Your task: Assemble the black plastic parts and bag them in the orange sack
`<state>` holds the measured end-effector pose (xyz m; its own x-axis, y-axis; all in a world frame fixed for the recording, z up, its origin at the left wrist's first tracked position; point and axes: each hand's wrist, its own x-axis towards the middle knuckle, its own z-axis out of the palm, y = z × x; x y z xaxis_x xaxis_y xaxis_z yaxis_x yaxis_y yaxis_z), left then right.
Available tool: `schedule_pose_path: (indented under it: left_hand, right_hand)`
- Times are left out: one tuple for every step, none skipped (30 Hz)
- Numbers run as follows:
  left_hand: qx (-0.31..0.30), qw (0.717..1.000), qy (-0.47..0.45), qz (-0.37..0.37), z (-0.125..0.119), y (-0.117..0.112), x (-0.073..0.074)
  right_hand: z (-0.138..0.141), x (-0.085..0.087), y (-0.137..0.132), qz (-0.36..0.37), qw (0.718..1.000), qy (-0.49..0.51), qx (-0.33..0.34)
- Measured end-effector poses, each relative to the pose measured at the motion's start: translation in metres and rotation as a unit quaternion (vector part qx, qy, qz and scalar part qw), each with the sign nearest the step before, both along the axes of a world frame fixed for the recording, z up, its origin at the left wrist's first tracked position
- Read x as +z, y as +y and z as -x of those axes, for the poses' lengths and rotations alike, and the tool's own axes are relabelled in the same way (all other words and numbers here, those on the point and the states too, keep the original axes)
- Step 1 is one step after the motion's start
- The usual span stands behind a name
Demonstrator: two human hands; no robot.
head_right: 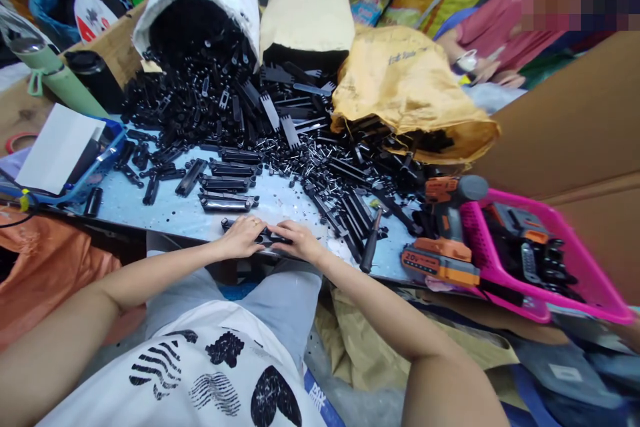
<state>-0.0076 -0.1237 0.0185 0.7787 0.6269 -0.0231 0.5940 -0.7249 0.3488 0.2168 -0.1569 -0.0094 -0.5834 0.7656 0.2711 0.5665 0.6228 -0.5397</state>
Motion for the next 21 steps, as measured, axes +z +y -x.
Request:
schedule_pose_path:
  left_hand:
    - [0.011, 1.000, -0.001, 0.002, -0.001, -0.001, 0.000]
    - [0.019, 1.000, -0.004, 0.002, -0.002, -0.001, -0.001]
    - [0.021, 1.000, -0.007, 0.000, -0.003, -0.002, -0.001]
    - [0.018, 1.000, -0.010, -0.002, -0.003, -0.002, -0.001]
    - [0.014, 1.000, -0.011, -0.003, -0.004, -0.002, -0.001]
    - [0.012, 1.000, -0.010, -0.002, -0.004, -0.003, -0.001]
    - [0.012, 1.000, -0.007, -0.001, -0.004, -0.004, 0.000]
    - [0.012, 1.000, -0.004, -0.003, -0.003, -0.006, 0.001]
    - [0.008, 1.000, -0.001, -0.013, 0.000, -0.008, 0.002]
    - [-0.003, 1.000, 0.001, -0.031, 0.004, -0.010, 0.003]
    - [-0.022, 0.998, 0.004, -0.056, 0.009, -0.011, 0.004]
    - [-0.047, 0.995, 0.009, -0.084, 0.016, -0.011, 0.004]
    - [-0.074, 0.991, 0.014, -0.111, 0.023, -0.011, 0.004]
    - [-0.096, 0.987, 0.019, -0.131, 0.029, -0.009, 0.003]
    - [-0.110, 0.983, 0.022, -0.143, 0.034, -0.006, 0.002]
    - [-0.112, 0.982, 0.021, -0.149, 0.039, -0.002, 0.000]
    - [-0.107, 0.983, 0.016, -0.150, 0.041, 0.003, -0.002]
    - [-0.099, 0.984, 0.008, -0.149, 0.043, 0.008, -0.003]
    - [-0.090, 0.985, -0.002, -0.147, 0.043, 0.013, -0.004]
    - [-0.083, 0.986, -0.012, -0.146, 0.043, 0.018, -0.005]
    - [-0.081, 0.986, -0.023, -0.144, 0.043, 0.022, -0.006]
  right_hand:
    - [0.000, -0.001, 0.000, -0.005, 1.000, -0.004, -0.007]
    - [0.000, -0.003, -0.001, -0.013, 1.000, -0.009, -0.016]
    - [0.000, -0.005, -0.001, -0.022, 0.999, -0.014, -0.018]
    - [0.000, -0.007, 0.000, -0.028, 0.999, -0.021, -0.009]
    - [-0.001, -0.008, 0.001, -0.031, 0.999, -0.030, 0.009]
    - [-0.003, -0.008, 0.003, -0.030, 0.998, -0.040, 0.035]
    - [-0.006, -0.007, 0.006, -0.027, 0.996, -0.054, 0.060]
    - [-0.009, -0.005, 0.008, -0.026, 0.994, -0.075, 0.077]
    - [-0.013, -0.003, 0.010, -0.030, 0.991, -0.104, 0.079]
    - [-0.016, 0.000, 0.011, -0.039, 0.988, -0.139, 0.063]
    - [-0.019, 0.003, 0.011, -0.049, 0.982, -0.177, 0.035]
    - [-0.022, 0.005, 0.010, -0.058, 0.975, -0.215, 0.002]
    - [-0.023, 0.007, 0.008, -0.065, 0.966, -0.248, -0.030]
    - [-0.024, 0.008, 0.005, -0.070, 0.958, -0.273, -0.054]
    - [-0.023, 0.008, 0.002, -0.073, 0.952, -0.291, -0.068]
    - [-0.021, 0.008, 0.000, -0.076, 0.948, -0.301, -0.072]
    - [-0.018, 0.008, -0.002, -0.081, 0.947, -0.303, -0.073]
    - [-0.015, 0.009, -0.003, -0.086, 0.948, -0.299, -0.072]
    - [-0.012, 0.009, -0.004, -0.091, 0.950, -0.290, -0.070]
    - [-0.009, 0.010, -0.004, -0.093, 0.953, -0.280, -0.064]
    - [-0.007, 0.011, -0.004, -0.092, 0.957, -0.269, -0.056]
